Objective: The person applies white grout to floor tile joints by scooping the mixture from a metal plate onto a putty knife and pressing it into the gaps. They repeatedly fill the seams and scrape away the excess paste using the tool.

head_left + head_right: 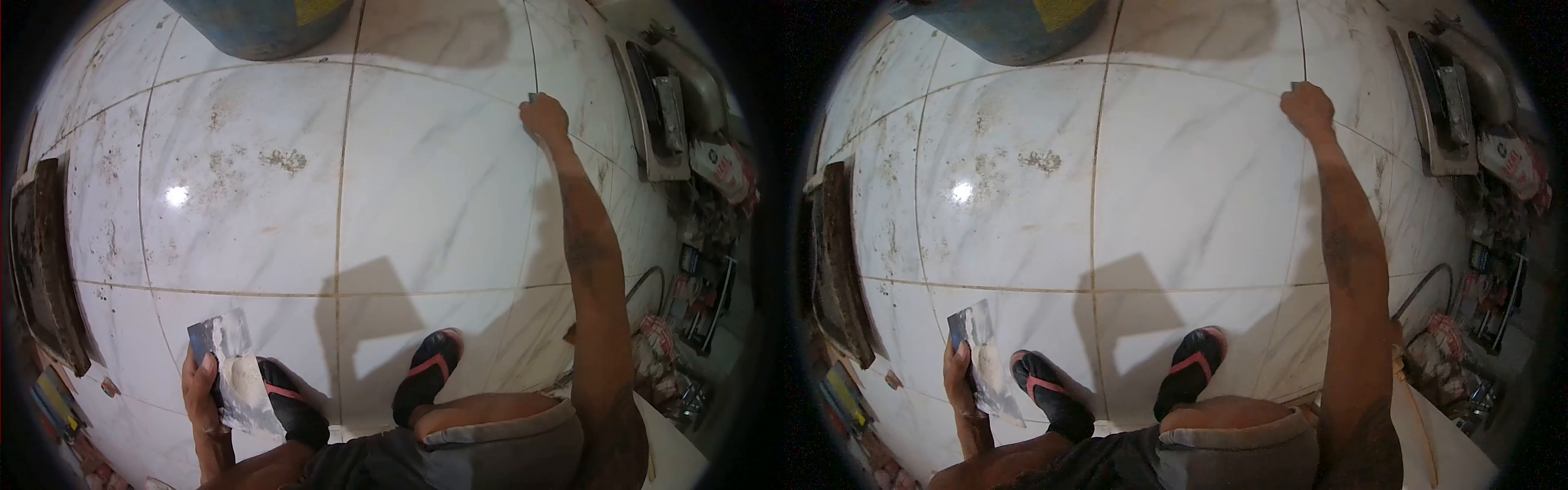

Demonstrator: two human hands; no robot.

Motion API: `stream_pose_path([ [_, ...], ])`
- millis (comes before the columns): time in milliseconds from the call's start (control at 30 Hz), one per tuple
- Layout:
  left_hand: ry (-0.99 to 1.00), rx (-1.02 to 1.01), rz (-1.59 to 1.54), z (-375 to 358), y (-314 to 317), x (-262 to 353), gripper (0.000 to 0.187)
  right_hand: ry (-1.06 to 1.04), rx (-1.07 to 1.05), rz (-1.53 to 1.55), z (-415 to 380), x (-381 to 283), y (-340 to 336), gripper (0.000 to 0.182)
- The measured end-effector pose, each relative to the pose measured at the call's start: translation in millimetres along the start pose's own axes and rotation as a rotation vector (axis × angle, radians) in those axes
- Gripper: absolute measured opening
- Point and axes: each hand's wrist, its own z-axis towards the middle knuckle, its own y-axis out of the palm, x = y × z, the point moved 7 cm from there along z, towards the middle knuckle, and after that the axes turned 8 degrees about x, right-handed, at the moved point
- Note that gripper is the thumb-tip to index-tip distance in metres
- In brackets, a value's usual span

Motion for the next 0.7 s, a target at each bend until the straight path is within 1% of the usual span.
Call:
stream_pose_path([
  [33, -0.010, -0.016, -0.004, 1.0, 4.5, 1.5, 0.053, -0.030, 0.017, -0.064, -3.6, -17.1, -2.4, 0.039],
  [100, -0.032, -0.049, -0.008, 2.2, 12.1, 2.2, 0.053, -0.052, 0.025, 0.034, 0.4, -56.7, -20.3, 0.039],
  [200, -0.059, -0.125, 0.061, 3.0, 8.6, 5.9, 0.054, -0.196, 0.028, 0.184, -5.6, -140.7, -38.8, 0.037],
  [233, -0.036, -0.147, 0.067, 0.5, 10.9, 12.0, 0.056, -0.234, 0.005, 0.145, -12.7, -167.1, -44.4, 0.037],
  [267, 0.000, -0.186, 0.065, -2.4, 17.2, 17.2, 0.058, -0.315, -0.033, 0.254, -24.9, -201.6, -66.8, 0.038],
  [300, 0.025, -0.209, 0.063, -3.8, 20.4, 16.5, 0.060, -0.309, -0.165, 0.433, -24.3, -205.8, -70.8, 0.043],
  [367, 0.057, -0.166, 0.076, -5.5, 17.9, 17.8, 0.061, -0.298, -0.256, 0.729, -13.9, -195.2, -42.0, 0.042],
  [433, 0.071, -0.141, 0.060, -5.9, 5.3, 9.7, 0.062, -0.411, -0.177, 0.617, -10.1, -162.5, -58.6, 0.043],
  [467, 0.049, -0.069, 0.109, -1.3, -12.8, -0.9, 0.063, -0.401, -0.171, 0.613, -0.8, -132.9, -52.9, 0.042],
  [500, 0.059, -0.040, 0.083, 2.1, -21.0, -8.6, 0.062, -0.394, -0.160, 0.609, 11.6, -100.9, -49.1, 0.041],
  [600, 0.090, 0.028, 0.017, 0.8, -26.1, -15.2, 0.060, -0.370, -0.079, 0.356, 25.9, -10.0, -48.9, 0.042],
  [633, 0.073, 0.008, 0.021, 0.6, -23.8, -15.0, 0.060, -0.349, -0.070, 0.246, 23.5, 6.1, -50.3, 0.042],
  [700, 0.039, -0.046, 0.039, 0.1, -17.3, -9.6, 0.060, -0.308, -0.092, 0.260, 17.4, 25.4, -48.4, 0.043],
])
